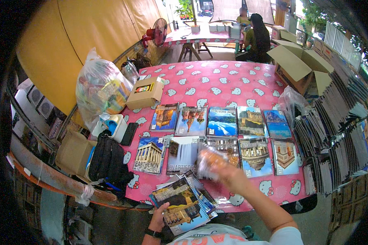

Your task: The person organizes spiral-bound notebooks on a table with a pink tablecloth by picking them up individually and placing them into a stack.

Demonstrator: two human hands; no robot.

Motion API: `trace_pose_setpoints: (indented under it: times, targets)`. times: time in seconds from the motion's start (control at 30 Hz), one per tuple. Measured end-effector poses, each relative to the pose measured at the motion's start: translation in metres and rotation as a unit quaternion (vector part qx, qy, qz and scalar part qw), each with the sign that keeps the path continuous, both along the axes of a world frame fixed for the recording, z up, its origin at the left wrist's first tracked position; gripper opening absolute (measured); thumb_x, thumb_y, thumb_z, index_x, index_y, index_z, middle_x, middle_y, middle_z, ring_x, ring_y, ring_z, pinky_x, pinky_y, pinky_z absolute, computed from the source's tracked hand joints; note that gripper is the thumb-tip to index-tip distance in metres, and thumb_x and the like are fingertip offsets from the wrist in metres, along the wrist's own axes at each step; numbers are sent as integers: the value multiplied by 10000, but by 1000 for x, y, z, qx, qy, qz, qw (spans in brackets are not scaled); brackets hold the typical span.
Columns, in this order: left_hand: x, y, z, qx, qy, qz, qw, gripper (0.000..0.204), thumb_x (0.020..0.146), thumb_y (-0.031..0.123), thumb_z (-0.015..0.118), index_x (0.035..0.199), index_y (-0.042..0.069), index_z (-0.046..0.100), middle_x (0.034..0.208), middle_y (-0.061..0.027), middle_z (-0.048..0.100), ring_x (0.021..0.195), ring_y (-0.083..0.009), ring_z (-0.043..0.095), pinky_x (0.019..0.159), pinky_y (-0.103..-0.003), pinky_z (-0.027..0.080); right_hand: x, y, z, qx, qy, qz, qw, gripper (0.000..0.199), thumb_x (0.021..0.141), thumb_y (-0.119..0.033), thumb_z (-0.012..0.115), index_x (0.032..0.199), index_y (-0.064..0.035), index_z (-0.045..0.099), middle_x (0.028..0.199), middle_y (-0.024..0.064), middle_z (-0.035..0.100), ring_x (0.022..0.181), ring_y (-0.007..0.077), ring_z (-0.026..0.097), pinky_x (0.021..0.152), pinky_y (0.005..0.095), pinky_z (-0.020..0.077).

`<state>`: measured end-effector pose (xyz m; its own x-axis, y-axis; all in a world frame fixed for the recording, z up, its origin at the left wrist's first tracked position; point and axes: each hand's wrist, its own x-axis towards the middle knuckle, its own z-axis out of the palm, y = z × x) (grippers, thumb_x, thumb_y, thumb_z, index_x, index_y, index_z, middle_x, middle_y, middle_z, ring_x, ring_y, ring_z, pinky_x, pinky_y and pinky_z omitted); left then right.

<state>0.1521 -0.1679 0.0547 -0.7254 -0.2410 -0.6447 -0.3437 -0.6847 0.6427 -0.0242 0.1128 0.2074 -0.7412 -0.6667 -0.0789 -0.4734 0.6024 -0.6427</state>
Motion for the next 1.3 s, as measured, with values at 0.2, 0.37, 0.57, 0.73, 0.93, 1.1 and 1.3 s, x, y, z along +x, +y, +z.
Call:
trace_pose_setpoints:
  times: [0.2,0.37,0.57,0.73,0.93,1.1,1.3]
  targets:
    - [-4,-17,27,98,3,-51,994,542,719,82,671,1189,52,403,1040,-65,539,924,-198,538,811,-345,438,-57,-52,-19,-62,11,93,994,320,809,-330,586,942,-43,629,888,156,621,807,311,592,746,380,460]
    - [-18,2,42,-104,24,-80,991,667,704,75,688,1249,78,303,1076,-74,494,953,-199,523,779,-354,460,-205,-55,-94,64,340,-200,917,457,778,-317,614,1145,-60,523,1195,189,493,1146,323,428,920,408,366]
    - [-15,9,42,-173,-2,-14,985,686,735,146,692,1269,58,271,1143,-90,456,989,-198,493,820,-338,420,-137,-59,-121,-322,-33,-235,916,491,783,-323,622,1188,-77,497,1211,178,485,1173,271,412,967,388,327]
    - [-19,9,52,-186,10,-30,982,653,735,187,703,1233,22,314,1107,-78,486,980,-176,485,856,-303,387,-9,-12,-131,-141,-39,42,988,606,695,-360,705,1176,-51,503,1059,127,547,1074,253,466,919,336,352]
    - [-17,2,6,-93,31,-22,995,458,749,148,653,1133,47,425,982,-78,563,817,-209,594,699,-348,510,1,-12,-133,-97,-30,21,995,589,598,-399,766,1017,-40,561,896,109,525,912,262,475,848,364,369]
    - [-8,-8,-10,-59,69,-36,995,319,795,171,595,1064,46,477,866,-55,577,720,-209,621,659,-348,521,6,9,-85,-224,-123,-168,952,418,632,-353,754,847,-37,585,820,54,587,748,159,530,669,287,426]
    - [-23,-1,30,129,104,-99,981,455,882,342,489,1206,33,405,1145,-98,517,1033,-209,510,866,-339,427,-5,-97,1,-121,16,-23,992,381,646,-329,747,835,-39,589,813,86,591,763,232,567,696,335,452]
